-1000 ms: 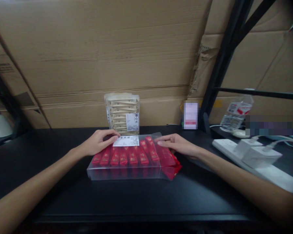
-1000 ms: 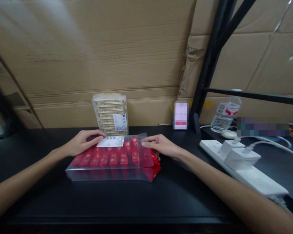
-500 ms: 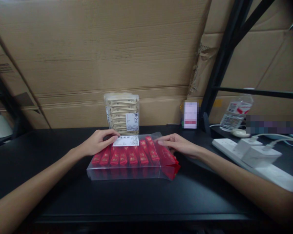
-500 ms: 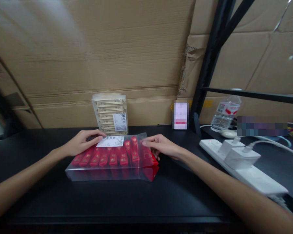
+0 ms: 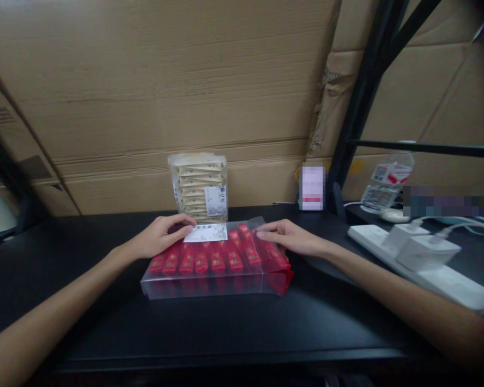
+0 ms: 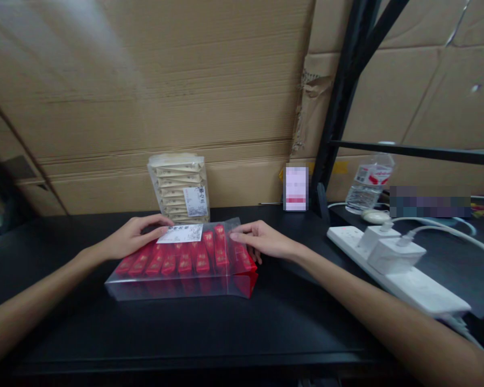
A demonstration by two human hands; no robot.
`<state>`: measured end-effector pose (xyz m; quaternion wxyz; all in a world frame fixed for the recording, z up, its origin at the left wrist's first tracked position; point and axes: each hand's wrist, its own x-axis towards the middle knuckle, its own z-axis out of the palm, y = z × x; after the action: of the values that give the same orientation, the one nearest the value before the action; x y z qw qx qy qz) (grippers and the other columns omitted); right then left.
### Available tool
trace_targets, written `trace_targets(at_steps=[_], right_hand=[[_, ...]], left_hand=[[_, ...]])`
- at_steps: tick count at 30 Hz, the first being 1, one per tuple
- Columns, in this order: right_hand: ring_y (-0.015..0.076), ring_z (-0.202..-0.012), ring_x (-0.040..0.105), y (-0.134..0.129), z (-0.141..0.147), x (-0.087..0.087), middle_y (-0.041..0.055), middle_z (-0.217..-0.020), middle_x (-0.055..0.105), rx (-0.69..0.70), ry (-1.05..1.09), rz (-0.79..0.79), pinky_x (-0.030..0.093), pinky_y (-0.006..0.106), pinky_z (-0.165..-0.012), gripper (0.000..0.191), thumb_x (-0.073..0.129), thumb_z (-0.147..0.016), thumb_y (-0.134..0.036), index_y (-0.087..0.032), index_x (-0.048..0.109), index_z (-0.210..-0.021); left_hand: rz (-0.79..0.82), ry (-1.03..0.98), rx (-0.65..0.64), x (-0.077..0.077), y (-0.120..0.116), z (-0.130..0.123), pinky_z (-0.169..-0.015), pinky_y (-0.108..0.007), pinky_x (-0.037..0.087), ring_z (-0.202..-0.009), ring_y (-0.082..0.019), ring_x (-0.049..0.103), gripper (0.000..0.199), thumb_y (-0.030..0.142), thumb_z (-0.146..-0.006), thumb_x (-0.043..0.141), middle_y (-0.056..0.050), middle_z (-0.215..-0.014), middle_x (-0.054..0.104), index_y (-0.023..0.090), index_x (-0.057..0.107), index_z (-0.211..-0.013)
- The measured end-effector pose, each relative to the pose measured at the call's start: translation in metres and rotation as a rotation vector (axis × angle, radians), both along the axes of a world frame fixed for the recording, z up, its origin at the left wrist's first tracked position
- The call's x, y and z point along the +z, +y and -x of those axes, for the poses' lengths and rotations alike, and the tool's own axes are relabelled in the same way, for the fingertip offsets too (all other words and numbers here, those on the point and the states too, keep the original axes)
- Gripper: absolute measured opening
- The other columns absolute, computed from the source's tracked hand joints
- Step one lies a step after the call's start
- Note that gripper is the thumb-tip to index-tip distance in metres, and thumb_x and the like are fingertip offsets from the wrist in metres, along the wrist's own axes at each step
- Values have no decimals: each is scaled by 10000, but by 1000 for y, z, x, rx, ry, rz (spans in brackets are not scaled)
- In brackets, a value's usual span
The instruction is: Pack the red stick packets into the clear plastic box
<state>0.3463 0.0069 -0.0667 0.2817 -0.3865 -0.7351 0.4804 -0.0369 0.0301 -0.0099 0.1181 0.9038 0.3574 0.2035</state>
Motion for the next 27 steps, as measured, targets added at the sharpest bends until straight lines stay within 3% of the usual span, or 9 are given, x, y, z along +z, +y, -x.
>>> trace_targets(at_steps=[17,27], right_hand=[[86,-487,527,-11,3,13,-23,-636,609,75,-39,-59,440,206,-460,508,559,-986,-613,-149,717,-1120],[88,-503,557,-8,0,11,-19,-682,630,91,-62,-93,467,208,-478,506,539,-994,-625,-163,700,-1119]], left_hand=[[21,15,-13,1,2,1,-939,-374,529,-1097,-248,683,304,411,-1051,504,-76,-1242,712,225,645,-1246],[49,24,-11,-1,5,3,-991,-389,507,-1157,-253,658,316,428,-1055,500,-73,-1280,693,229,628,-1264]])
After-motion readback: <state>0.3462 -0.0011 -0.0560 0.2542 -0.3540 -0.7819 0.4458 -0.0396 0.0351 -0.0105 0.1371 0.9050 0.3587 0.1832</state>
